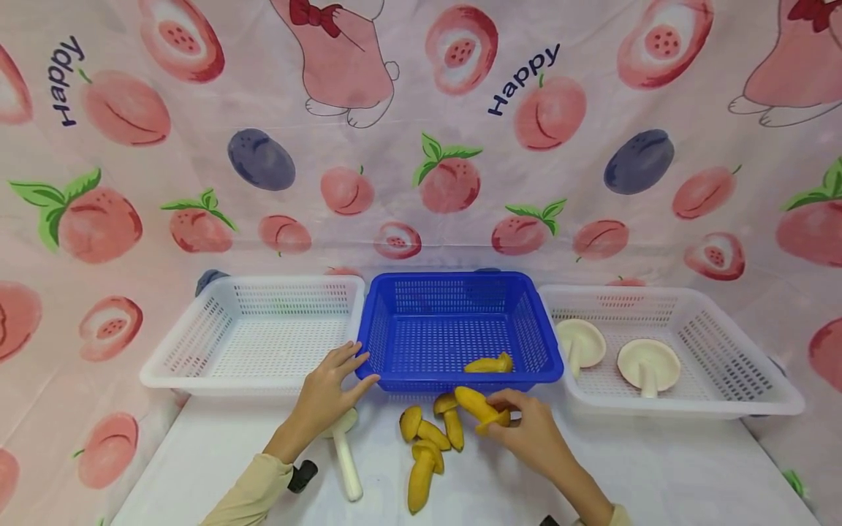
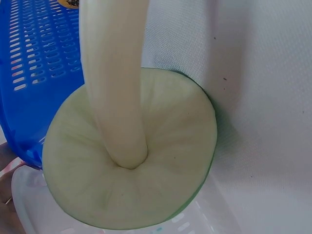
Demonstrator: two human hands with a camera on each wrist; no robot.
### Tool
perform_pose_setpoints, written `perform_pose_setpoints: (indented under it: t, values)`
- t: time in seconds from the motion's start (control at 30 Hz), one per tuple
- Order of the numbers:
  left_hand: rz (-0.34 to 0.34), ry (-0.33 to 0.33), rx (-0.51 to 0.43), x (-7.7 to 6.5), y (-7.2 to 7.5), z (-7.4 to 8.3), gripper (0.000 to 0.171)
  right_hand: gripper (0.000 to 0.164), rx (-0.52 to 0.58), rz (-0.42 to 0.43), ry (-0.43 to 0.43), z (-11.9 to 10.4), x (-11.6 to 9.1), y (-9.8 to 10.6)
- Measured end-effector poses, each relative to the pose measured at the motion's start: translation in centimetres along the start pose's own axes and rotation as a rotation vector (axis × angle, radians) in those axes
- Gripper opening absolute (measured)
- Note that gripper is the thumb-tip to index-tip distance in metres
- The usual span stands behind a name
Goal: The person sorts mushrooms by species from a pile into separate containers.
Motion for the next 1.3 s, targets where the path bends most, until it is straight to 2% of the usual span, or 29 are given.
perform_pose_setpoints:
  t: [0.17,0.47,0.8,1.3]
  values:
    - [-0.002,0.013,-0.007,0.0,0.0,0.0,0.045,0.03,0.037,-0.002,0.038,-0.6,0.4,0.3]
    - [0.013,-0.002,-0.002,0.1,0.1,0.2,0.046,0.03,0.008,-0.017,0.093,-1.9,0.9,0.8]
    - [0.007,0.003,-0.008,0.1,0.1,0.2,0.046,0.029,-0.018,-0.018,0.279,-3.2,2.2,1.5]
    - [0.002,0.009,-0.014,-0.1,0.0,0.1,0.046,0.03,-0.022,-0.046,0.336,-4.3,5.2,1.2]
Point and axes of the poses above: each hand's wrist, its own x-axis towards the middle knuckle, its own y-axis out of the back of the hand, z = x × y, the point moved 3 cm from there along x, towards the middle knuckle, and after that the axes turned 11 degrees about z, right-handed, at the moved point
